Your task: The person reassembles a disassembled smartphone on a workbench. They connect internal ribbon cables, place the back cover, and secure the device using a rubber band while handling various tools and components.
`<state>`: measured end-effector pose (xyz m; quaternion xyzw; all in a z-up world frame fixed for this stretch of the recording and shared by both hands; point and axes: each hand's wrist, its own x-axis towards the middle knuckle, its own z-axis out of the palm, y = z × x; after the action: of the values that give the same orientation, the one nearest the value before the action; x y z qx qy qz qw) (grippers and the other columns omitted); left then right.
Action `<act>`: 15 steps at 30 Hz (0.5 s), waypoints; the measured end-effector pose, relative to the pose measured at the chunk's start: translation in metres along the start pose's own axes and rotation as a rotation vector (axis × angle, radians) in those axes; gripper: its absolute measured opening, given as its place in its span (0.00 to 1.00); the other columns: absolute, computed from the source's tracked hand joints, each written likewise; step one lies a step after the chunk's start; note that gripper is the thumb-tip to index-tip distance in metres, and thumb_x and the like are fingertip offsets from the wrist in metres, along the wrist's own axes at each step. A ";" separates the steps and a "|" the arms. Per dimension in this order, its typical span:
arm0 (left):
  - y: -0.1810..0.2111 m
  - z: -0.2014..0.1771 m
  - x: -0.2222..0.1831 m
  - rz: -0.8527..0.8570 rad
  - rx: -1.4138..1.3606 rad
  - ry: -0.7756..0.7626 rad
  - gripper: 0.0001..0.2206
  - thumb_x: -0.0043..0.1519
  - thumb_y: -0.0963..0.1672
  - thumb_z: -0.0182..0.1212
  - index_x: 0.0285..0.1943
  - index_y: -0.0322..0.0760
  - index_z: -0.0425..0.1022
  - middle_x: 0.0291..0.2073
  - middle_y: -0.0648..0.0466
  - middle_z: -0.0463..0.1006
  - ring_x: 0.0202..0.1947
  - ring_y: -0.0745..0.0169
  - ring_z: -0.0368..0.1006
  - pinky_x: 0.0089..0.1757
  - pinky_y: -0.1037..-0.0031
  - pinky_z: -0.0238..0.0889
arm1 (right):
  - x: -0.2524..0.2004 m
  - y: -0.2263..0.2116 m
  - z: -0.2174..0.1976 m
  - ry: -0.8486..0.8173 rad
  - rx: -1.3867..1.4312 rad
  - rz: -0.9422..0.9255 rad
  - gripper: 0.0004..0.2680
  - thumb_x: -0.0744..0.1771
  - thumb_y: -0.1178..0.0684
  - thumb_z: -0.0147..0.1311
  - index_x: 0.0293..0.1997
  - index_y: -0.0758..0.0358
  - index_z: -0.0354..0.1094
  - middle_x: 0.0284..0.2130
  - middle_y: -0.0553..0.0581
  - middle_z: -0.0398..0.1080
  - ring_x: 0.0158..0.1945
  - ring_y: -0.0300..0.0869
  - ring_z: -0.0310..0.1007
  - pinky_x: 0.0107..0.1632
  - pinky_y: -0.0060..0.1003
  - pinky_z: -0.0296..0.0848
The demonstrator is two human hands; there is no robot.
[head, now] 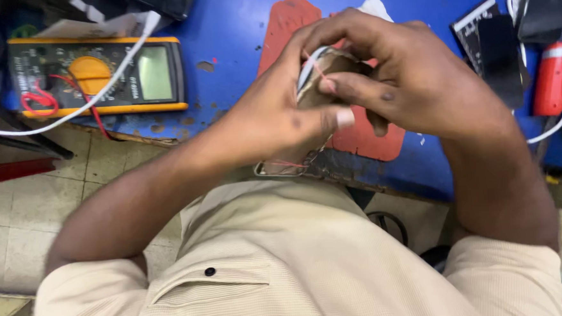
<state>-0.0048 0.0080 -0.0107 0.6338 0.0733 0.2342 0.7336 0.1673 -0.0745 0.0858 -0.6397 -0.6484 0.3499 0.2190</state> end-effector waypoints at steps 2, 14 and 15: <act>-0.010 0.000 0.002 -0.100 -0.127 -0.028 0.31 0.63 0.42 0.66 0.75 0.35 0.57 0.55 0.48 0.77 0.55 0.63 0.75 0.56 0.70 0.72 | 0.001 -0.001 0.001 0.071 0.208 0.072 0.15 0.66 0.61 0.59 0.57 0.62 0.60 0.40 0.52 0.75 0.30 0.27 0.70 0.23 0.22 0.67; -0.018 -0.009 0.001 -0.154 -0.106 0.028 0.11 0.67 0.40 0.61 0.58 0.33 0.77 0.45 0.56 0.84 0.46 0.71 0.79 0.49 0.74 0.76 | -0.048 0.074 0.007 0.359 0.169 0.012 0.08 0.73 0.59 0.62 0.37 0.70 0.71 0.27 0.55 0.71 0.25 0.27 0.62 0.26 0.23 0.57; -0.017 -0.012 0.001 -0.171 -0.120 0.045 0.11 0.67 0.40 0.61 0.57 0.32 0.77 0.45 0.56 0.84 0.46 0.71 0.79 0.49 0.74 0.76 | -0.051 0.081 0.006 0.351 0.212 0.008 0.11 0.73 0.57 0.62 0.33 0.70 0.70 0.25 0.54 0.69 0.25 0.28 0.61 0.27 0.24 0.57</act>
<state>-0.0050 0.0179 -0.0295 0.5747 0.1294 0.1893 0.7856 0.2219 -0.1308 0.0308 -0.6667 -0.5573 0.3001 0.3936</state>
